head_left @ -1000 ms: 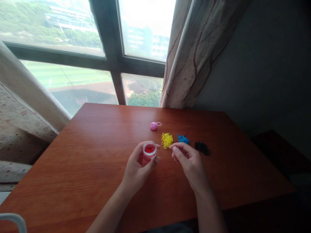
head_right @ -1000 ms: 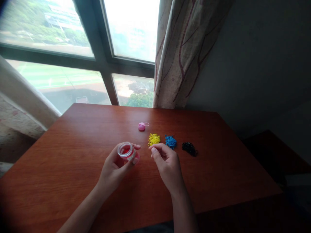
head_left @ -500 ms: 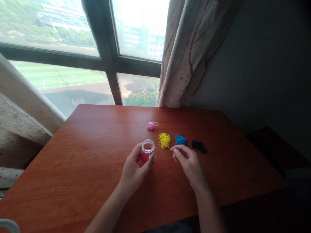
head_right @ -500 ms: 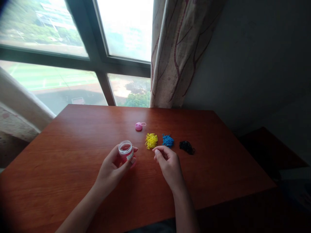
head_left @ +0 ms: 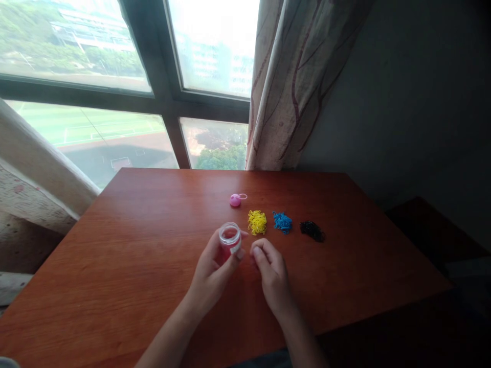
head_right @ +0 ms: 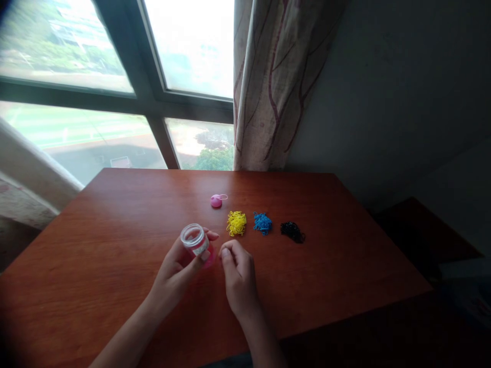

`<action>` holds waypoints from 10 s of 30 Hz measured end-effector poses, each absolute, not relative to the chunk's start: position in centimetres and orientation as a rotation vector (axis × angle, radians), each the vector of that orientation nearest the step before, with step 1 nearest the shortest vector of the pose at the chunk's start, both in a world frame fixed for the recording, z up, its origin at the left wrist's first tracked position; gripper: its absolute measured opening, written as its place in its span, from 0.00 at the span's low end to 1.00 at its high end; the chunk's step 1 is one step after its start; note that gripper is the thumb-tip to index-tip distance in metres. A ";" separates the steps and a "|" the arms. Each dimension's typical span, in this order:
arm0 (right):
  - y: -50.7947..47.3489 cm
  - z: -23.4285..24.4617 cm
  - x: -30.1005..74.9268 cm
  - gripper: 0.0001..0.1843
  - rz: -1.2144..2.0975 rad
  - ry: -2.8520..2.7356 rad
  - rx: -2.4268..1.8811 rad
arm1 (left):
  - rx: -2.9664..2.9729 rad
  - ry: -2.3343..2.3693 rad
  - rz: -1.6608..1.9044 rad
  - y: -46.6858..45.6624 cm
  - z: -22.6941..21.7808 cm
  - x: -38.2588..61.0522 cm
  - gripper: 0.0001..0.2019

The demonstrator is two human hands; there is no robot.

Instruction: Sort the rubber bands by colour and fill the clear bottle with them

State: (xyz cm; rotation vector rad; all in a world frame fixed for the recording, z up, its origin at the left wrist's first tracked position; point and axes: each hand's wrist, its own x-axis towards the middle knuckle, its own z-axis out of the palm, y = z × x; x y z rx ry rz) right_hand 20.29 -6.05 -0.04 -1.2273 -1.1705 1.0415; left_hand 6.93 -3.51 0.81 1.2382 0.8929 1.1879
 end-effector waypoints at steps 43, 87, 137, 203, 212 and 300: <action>-5.7 -1.4 22.6 0.14 1.082 -1.238 -1.370 | 1.665 1.024 0.997 -3.2 0.7 6.7 0.10; 4.3 -2.7 22.8 0.07 -0.053 -2.263 -1.851 | 1.493 1.078 1.051 -3.0 0.1 6.0 0.21; 0.7 0.6 21.9 0.15 1.617 -0.304 -0.467 | 2.048 1.151 0.788 -3.7 0.1 7.0 0.18; 1.4 -0.1 23.3 0.16 1.627 -0.075 -0.250 | 2.023 1.164 0.657 -3.3 1.1 7.9 0.15; 1.1 0.6 23.2 0.16 1.618 -0.025 -0.195 | 2.059 1.208 0.590 -3.3 1.1 7.8 0.08; 0.3 1.2 20.8 0.20 1.209 -0.540 -0.686 | 2.028 1.284 0.568 -3.5 1.3 8.1 0.17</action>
